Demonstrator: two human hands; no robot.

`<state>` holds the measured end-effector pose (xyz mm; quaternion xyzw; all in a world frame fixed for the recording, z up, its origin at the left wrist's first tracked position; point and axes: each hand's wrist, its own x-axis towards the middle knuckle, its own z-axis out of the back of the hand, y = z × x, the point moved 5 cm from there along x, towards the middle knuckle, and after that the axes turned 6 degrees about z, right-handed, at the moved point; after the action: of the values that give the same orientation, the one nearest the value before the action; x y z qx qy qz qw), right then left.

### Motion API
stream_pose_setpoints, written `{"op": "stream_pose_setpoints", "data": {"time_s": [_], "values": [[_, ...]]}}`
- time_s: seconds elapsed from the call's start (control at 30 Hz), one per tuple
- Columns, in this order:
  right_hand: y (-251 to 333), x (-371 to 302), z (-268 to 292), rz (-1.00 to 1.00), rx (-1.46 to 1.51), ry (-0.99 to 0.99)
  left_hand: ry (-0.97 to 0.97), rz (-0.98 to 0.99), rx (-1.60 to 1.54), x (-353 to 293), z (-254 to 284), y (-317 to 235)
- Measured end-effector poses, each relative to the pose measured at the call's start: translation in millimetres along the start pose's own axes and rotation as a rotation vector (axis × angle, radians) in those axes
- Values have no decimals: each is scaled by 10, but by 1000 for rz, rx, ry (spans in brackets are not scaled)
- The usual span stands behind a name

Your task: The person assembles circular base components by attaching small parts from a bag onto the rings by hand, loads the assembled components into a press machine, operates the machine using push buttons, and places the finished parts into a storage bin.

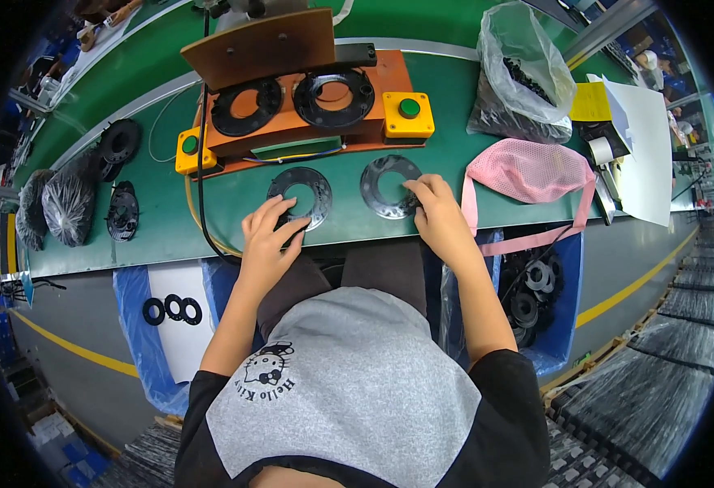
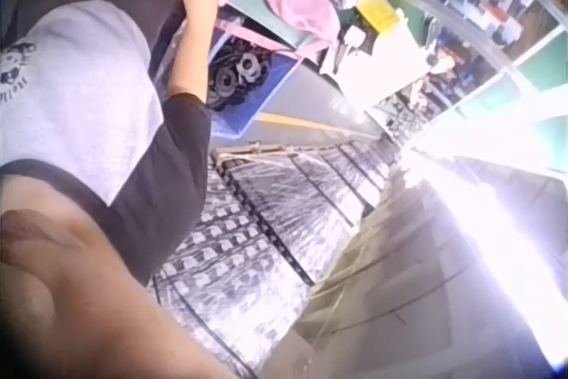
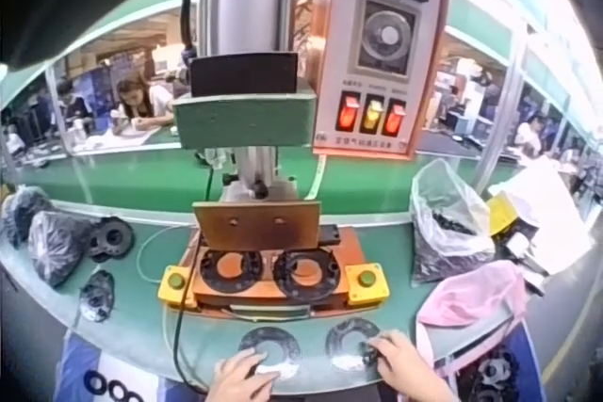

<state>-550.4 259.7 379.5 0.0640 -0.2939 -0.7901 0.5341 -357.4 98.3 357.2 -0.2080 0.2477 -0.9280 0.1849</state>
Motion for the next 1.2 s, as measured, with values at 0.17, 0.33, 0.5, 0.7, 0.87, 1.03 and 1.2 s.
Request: {"op": "stream_pose_setpoints", "data": {"time_s": [0.17,0.33,0.5,0.7,0.87,1.03,1.2], "values": [[93,7,-155,-52,153,-11,-78,40,32,-9,0,-17],[384,154,-489,65,268,-62,-116,35,-20,14,-62,-30],[511,221,-636,179,205,-93,-158,50,1,-4,-73,-43],[498,271,-613,190,213,-117,-154,35,-13,51,-58,-25],[561,281,-647,199,157,-163,-155,86,-24,28,-15,-8],[568,275,-620,169,201,-147,-169,88,-74,44,-35,18],[590,264,-567,143,256,-171,-163,141,-173,23,-62,81]]}}
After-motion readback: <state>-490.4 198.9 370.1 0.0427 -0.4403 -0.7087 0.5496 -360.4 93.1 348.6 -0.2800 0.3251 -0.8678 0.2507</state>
